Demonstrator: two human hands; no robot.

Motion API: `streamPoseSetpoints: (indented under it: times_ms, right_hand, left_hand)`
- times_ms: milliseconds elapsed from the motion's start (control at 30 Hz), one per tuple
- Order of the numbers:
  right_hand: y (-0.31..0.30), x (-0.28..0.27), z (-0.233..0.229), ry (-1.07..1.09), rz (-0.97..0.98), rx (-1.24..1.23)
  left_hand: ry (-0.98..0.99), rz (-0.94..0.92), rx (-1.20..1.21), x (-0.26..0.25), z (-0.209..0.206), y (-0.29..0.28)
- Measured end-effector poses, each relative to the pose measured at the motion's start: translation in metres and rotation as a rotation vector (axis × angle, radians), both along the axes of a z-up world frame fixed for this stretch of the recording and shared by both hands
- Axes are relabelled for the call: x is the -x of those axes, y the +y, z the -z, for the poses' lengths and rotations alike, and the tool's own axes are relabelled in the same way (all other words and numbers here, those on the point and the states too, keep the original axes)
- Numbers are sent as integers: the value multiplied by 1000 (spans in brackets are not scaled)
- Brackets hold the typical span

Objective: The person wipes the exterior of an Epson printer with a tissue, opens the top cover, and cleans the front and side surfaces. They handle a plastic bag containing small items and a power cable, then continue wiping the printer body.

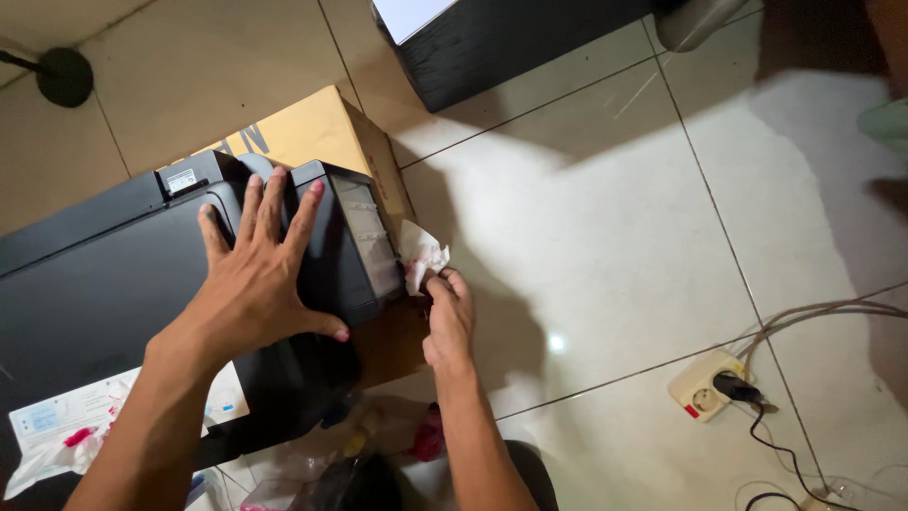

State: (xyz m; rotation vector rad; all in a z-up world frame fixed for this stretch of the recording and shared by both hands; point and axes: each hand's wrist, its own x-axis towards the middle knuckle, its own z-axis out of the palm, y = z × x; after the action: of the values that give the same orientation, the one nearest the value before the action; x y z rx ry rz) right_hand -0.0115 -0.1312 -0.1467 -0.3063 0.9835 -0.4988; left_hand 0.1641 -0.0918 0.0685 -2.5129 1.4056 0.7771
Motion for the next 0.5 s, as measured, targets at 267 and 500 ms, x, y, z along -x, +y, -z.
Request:
streamPoseSetpoints:
  times_ms: [267,500]
  right_hand:
    - [1,3,29,24,153,-319]
    - [-1,16,34,-123,261,-292]
  left_hand:
    - [-23,-21,-87,-3,3,-2]
    - [-22,-23,-129,-5,6,-4]
